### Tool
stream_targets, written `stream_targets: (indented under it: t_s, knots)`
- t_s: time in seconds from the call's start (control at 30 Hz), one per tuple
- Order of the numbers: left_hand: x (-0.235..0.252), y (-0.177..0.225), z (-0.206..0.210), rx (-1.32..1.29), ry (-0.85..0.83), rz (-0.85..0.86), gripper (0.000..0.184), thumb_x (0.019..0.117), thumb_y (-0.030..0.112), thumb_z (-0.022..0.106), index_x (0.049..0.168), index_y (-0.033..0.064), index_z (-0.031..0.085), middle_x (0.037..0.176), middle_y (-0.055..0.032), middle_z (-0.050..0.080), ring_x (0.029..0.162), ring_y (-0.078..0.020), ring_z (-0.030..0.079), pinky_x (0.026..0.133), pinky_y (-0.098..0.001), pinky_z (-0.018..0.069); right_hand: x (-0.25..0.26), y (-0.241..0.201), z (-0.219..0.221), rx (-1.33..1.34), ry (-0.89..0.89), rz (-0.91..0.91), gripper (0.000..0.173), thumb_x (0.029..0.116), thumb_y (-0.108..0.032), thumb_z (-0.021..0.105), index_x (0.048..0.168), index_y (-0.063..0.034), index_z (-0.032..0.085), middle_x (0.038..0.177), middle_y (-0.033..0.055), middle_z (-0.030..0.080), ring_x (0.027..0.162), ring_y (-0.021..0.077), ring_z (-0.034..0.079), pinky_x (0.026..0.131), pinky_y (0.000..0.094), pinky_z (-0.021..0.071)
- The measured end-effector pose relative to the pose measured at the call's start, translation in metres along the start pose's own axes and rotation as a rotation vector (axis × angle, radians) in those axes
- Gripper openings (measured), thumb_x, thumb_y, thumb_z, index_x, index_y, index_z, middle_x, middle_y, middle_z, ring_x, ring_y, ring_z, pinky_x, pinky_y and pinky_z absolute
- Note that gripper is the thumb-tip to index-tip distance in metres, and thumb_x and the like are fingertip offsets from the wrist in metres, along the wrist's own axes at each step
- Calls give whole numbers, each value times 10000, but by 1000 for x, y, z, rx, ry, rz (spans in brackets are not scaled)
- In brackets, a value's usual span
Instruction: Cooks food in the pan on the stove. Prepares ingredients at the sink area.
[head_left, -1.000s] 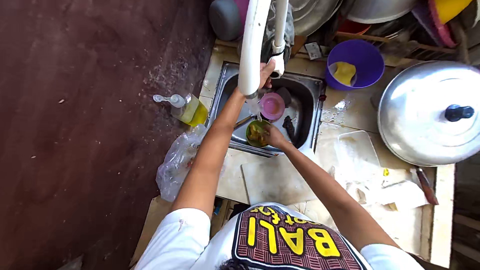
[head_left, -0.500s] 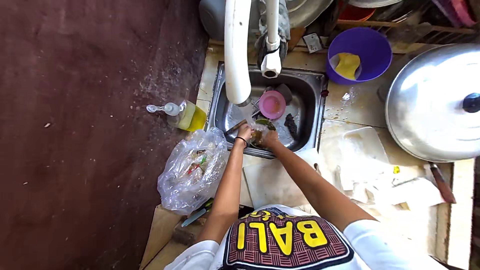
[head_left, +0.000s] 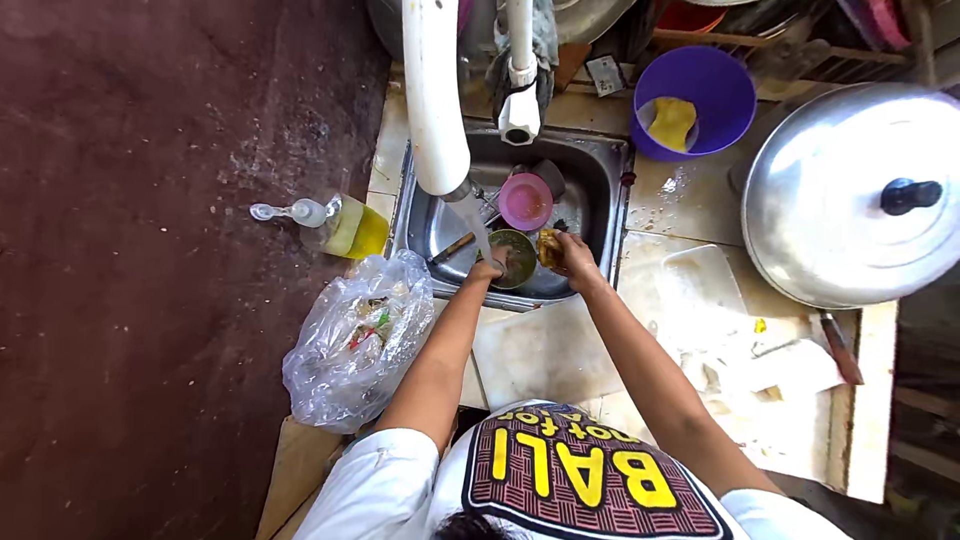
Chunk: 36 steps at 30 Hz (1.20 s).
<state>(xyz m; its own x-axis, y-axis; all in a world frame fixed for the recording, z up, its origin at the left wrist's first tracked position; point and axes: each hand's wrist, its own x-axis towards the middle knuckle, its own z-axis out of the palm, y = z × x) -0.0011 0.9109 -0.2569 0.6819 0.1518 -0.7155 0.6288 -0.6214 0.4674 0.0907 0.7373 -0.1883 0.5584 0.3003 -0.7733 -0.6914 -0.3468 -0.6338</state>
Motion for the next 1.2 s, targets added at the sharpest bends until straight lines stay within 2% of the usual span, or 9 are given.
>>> stream_targets:
  t_s: [0.13, 0.37, 0.57, 0.67, 0.73, 0.9, 1.0, 1.1, 1.2]
  knots:
    - [-18, 1, -20, -83, 44, 51, 384, 839, 2, 748, 1216, -40, 683, 1242, -285, 656, 1222, -448, 599, 1065, -631, 440, 0, 8, 23, -98, -25, -154, 464, 1061, -382, 544, 1400, -70, 492, 1221, 190, 632, 1035, 282, 645, 860, 473, 554]
    - [-64, 3, -45, -245, 180, -79, 489, 980, 56, 642, 1450, -1, 522, 1449, -276, 536, 1362, -423, 512, 1147, -576, 392, -2, 12, 54, -548, -117, -298, 464, 1017, -198, 615, 1430, -2, 541, 1312, 278, 623, 1217, 406, 614, 1034, 592, 484]
    - [-60, 2, -24, -372, 189, -70, 391, 1032, 55, 546, 1416, -19, 540, 1436, -258, 553, 1359, -391, 522, 1145, -545, 400, -2, 34, 61, -1127, -311, -328, 628, 1015, -164, 599, 1543, 75, 356, 1589, 310, 363, 1407, 451, 470, 1132, 599, 412]
    - [-56, -2, -13, -396, 151, -80, 429, 1037, 33, 506, 1462, -18, 491, 1452, -250, 541, 1365, -380, 517, 1148, -529, 402, -3, 34, 62, -1305, -446, -148, 429, 1071, -279, 483, 1250, 80, 635, 1327, 306, 607, 1264, 447, 577, 1020, 659, 436]
    - [-57, -8, -6, -374, 129, -60, 456, 1031, 41, 499, 1484, 1, 478, 1444, -255, 551, 1349, -397, 532, 1130, -554, 415, -6, 31, 63, -1326, -435, -129, 414, 1074, -305, 468, 1209, 27, 676, 1277, 270, 649, 1245, 430, 597, 1015, 664, 435]
    - [-52, -4, -7, -525, 197, -62, 453, 1047, 61, 505, 1489, -21, 452, 1472, -250, 526, 1367, -363, 518, 1143, -507, 411, -33, 16, 76, -922, -222, -265, 371, 1035, -148, 550, 1344, 52, 598, 1331, 284, 611, 1235, 408, 609, 1059, 575, 469]
    - [-75, 23, -14, -643, 146, -141, 344, 1067, 97, 504, 1375, -51, 540, 1292, -260, 612, 1160, -314, 626, 1015, -455, 504, -44, 17, 90, -228, -172, -106, 406, 1048, -48, 507, 1423, 90, 437, 1152, 251, 649, 982, 292, 678, 891, 437, 565]
    - [-97, 34, -7, -849, 203, -240, 310, 1086, 138, 457, 1289, -70, 564, 1115, -203, 625, 948, -237, 622, 877, -396, 534, -56, 19, 98, 100, -156, 11, 244, 1066, -43, 445, 1281, 66, 483, 902, 130, 580, 718, 179, 595, 686, 353, 549]
    - [-114, 41, -13, -732, 318, -227, 324, 1079, 82, 457, 1323, -107, 554, 1285, -290, 606, 1163, -342, 612, 1014, -479, 490, -73, 10, 101, -50, -213, -50, 338, 1048, -63, 517, 1348, 90, 528, 1188, 241, 641, 1028, 281, 651, 912, 435, 539]
